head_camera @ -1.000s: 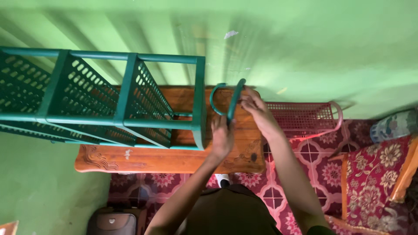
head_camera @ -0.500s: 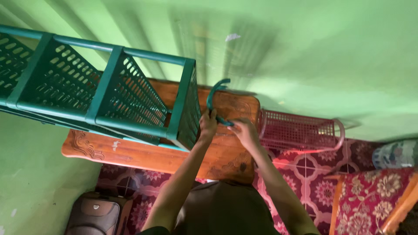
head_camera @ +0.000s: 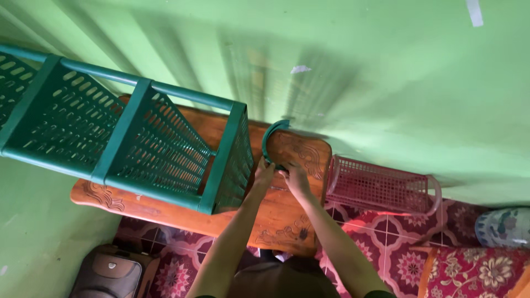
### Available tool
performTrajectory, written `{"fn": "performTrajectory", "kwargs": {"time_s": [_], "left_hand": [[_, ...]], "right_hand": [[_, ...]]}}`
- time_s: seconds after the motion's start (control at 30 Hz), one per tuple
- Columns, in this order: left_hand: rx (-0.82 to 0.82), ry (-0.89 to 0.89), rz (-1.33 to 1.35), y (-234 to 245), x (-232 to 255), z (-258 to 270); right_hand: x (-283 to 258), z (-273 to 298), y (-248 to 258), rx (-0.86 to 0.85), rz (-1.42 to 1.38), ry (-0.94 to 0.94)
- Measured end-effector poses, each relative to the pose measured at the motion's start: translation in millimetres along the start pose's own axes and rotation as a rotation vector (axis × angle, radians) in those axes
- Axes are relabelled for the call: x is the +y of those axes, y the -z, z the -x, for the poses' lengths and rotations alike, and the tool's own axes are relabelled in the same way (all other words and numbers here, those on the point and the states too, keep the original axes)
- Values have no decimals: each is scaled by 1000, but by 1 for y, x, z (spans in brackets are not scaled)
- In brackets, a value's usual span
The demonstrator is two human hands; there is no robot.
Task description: The person disassembles a green plastic shelving unit on a wooden table. They remove the curved handles and several shelf panels one by one, placing them on the table. The task ends with the shelving frame partially disassembled and parts laid out.
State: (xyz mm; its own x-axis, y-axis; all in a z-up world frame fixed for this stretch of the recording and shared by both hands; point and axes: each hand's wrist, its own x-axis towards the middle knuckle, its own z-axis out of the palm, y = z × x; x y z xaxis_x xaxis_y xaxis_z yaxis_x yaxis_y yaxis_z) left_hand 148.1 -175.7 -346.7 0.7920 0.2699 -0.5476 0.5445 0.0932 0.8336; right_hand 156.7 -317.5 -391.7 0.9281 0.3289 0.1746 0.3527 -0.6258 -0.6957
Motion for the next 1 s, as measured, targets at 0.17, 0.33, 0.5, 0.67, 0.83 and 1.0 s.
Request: {"fn": "performTrajectory", "kwargs": {"time_s": [0.17, 0.33, 0.5, 0.67, 0.83, 1.0], "left_hand": [[9, 40, -174, -2, 9, 3], [-39, 46, -276, -1, 11, 0], [-45, 64, -247, 1, 4, -2], [-28, 50, -248, 2, 12, -5], [2, 73, -404, 3, 21, -4], [15, 45, -368, 6, 23, -6]], "right_hand": [[18, 0, -24, 93, -46, 52], [23, -7, -32, 65, -29, -15], [22, 0, -38, -48, 20, -223], [22, -2, -45, 49, -148, -231], [24, -5, -53, 28, -48, -188], [18, -12, -57, 41, -201, -144]]}}
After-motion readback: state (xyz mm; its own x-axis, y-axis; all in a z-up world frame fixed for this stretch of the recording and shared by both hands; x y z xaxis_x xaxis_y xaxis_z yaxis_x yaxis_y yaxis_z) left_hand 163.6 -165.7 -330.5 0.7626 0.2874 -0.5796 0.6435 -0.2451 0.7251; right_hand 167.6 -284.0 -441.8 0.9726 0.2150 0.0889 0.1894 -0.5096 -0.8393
